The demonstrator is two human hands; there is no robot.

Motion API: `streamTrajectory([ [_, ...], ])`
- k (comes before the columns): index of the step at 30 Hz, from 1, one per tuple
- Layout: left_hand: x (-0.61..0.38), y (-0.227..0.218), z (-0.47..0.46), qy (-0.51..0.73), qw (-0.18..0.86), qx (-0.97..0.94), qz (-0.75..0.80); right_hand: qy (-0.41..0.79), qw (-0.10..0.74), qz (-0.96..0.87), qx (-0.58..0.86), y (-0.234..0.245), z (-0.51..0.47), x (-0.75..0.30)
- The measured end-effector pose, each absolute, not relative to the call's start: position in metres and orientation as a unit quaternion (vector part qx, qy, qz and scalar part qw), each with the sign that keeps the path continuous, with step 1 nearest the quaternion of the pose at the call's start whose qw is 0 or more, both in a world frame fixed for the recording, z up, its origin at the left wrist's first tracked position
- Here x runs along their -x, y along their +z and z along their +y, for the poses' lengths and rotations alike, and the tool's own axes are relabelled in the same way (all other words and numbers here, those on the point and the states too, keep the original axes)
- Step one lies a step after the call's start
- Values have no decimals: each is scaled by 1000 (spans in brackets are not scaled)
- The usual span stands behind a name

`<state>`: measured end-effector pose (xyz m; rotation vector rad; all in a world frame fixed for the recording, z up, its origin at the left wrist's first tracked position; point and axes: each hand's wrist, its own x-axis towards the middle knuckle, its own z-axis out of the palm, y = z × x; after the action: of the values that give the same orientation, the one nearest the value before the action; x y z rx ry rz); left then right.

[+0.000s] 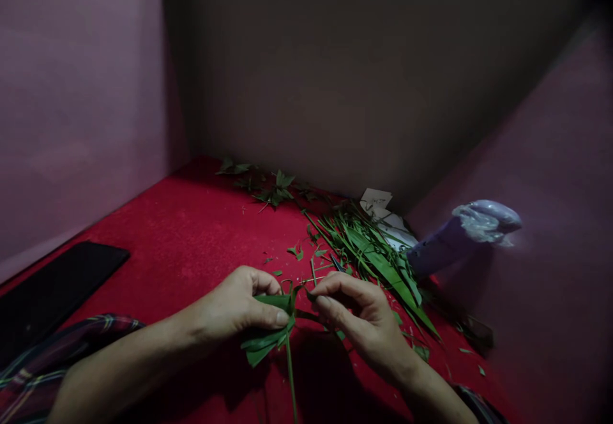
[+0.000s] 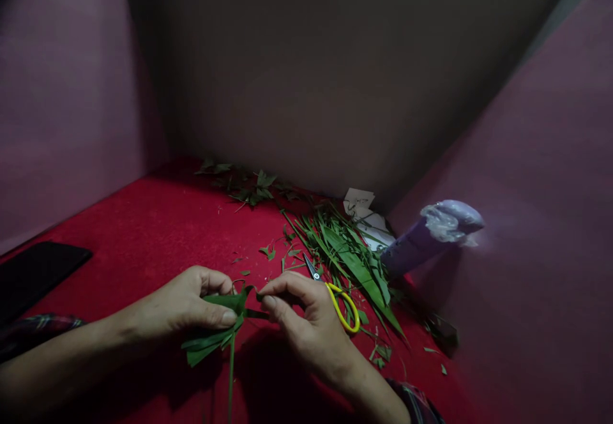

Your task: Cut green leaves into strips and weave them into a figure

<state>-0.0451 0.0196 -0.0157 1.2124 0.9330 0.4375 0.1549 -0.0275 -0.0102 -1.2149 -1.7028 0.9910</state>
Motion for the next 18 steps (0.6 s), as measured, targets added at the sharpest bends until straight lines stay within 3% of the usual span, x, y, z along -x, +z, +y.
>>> streamTrajectory([
  [5,47,-17,18,202,708,-537,412,419,436,-631,486,-8,-26,-155],
  [8,47,-16,17,207,718,-525,407,364,424,-665,496,-9,-25,-156],
  [15,47,-15,17,211,744,-499,391,-132,331,-845,399,-9,-20,-163],
  [18,47,-18,16,213,761,-483,377,-258,278,-848,369,-10,-20,-163],
])
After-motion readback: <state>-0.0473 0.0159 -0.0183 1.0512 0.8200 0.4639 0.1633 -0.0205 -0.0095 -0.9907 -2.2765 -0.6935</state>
